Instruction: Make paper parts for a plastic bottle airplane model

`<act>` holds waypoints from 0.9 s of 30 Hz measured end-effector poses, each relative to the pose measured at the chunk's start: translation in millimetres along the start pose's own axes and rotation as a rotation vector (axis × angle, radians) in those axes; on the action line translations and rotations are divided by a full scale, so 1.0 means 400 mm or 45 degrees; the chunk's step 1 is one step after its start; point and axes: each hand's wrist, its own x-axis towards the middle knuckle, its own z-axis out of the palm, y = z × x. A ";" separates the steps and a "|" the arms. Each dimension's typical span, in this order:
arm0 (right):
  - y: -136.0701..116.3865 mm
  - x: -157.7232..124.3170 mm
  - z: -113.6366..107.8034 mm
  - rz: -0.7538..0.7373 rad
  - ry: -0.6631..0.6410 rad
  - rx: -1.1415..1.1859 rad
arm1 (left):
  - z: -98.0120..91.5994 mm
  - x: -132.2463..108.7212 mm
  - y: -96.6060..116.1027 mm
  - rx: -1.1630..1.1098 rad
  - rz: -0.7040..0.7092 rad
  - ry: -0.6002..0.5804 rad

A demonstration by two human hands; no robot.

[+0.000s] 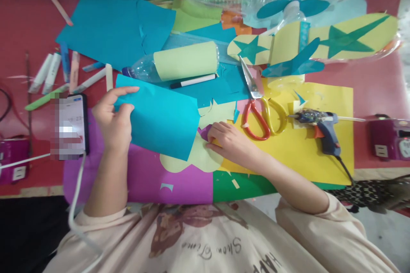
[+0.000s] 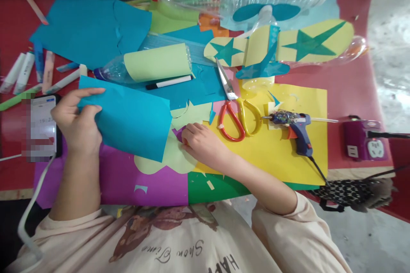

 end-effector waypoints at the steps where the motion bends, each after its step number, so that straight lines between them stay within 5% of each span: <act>1: 0.001 0.001 -0.001 0.003 -0.003 0.052 | -0.001 0.000 -0.003 0.018 0.012 -0.012; 8: 0.032 0.006 -0.022 0.228 0.162 0.324 | -0.012 -0.002 -0.015 0.046 0.085 -0.013; 15: 0.075 0.010 -0.037 0.319 0.505 0.293 | 0.017 -0.017 0.016 -0.043 -0.083 -0.293; 18: 0.064 0.011 -0.032 0.390 0.651 0.602 | 0.040 -0.037 0.025 -0.144 -0.009 -0.315; 21: 0.054 0.016 -0.025 0.499 0.607 1.095 | 0.057 -0.063 0.025 -0.144 0.021 -0.397; 25: 0.068 0.024 -0.034 0.656 0.320 1.411 | 0.071 -0.086 0.018 -0.181 0.093 -0.542; 27: 0.085 0.026 -0.047 0.692 0.420 1.513 | 0.074 -0.088 0.012 -0.204 0.153 -0.585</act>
